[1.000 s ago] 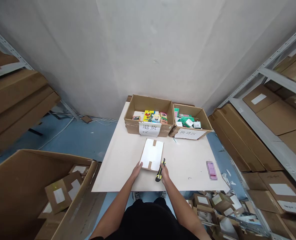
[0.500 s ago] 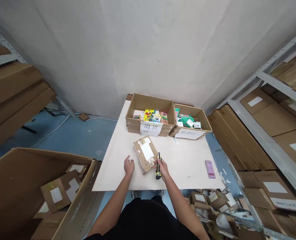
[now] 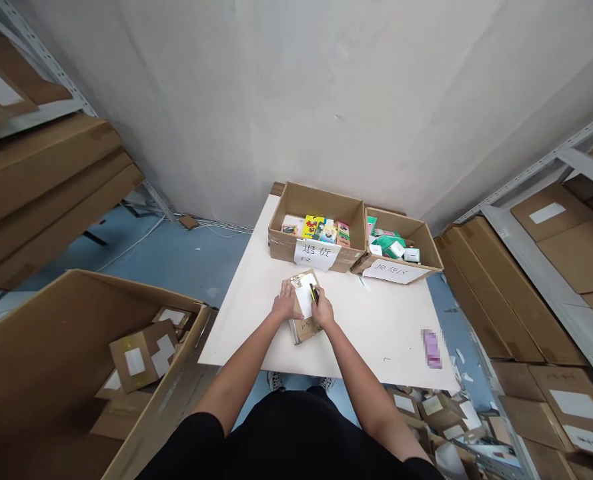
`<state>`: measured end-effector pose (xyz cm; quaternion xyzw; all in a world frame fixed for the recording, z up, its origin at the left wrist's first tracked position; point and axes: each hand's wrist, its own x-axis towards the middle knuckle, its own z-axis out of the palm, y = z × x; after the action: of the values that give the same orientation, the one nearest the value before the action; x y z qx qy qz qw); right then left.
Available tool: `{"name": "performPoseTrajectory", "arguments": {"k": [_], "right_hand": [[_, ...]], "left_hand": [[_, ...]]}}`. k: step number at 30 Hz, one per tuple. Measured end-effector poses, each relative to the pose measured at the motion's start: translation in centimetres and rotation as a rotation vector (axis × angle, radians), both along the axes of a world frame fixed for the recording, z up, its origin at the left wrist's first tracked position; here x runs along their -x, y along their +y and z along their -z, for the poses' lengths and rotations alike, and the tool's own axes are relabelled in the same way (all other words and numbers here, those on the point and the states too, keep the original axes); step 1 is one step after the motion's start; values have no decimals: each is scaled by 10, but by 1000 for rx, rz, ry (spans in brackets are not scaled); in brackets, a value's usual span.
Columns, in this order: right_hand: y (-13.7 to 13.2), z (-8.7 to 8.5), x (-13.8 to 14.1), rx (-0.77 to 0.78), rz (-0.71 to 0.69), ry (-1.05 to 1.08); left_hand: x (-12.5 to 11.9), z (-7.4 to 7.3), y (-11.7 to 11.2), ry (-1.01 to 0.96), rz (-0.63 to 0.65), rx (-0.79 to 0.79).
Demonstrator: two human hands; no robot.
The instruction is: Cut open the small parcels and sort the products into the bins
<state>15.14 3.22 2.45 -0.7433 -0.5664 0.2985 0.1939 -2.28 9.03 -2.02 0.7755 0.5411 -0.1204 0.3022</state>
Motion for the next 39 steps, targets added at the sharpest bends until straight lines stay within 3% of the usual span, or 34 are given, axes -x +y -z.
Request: {"name": "performPoseTrajectory", "arguments": {"k": [5,9,17,22,28,31,34,39], "right_hand": [[64,-7,34,96,-200,-208],[78,-6,44,231,-275,-306],[48,-20,40,425,-349,-440],[1,-22,20,509,-374,-405],[-86,-9,-13,405,-177,-190],[-117,-6,-31,387,-119,-120],[-133,-5,-48,342,-39,-13],[-127,10,-50,222,382,26]], "left_hand": [[6,5,0,-21,7,-11],[9,8,0,-37,9,8],[9,0,-2,-37,-13,-14],[12,-4,-5,-42,-28,-41],[14,0,-6,-59,-39,-42],[16,3,-4,-77,-43,-36],[17,5,-5,-96,-61,-28],[16,7,-8,-95,-99,-55]]}}
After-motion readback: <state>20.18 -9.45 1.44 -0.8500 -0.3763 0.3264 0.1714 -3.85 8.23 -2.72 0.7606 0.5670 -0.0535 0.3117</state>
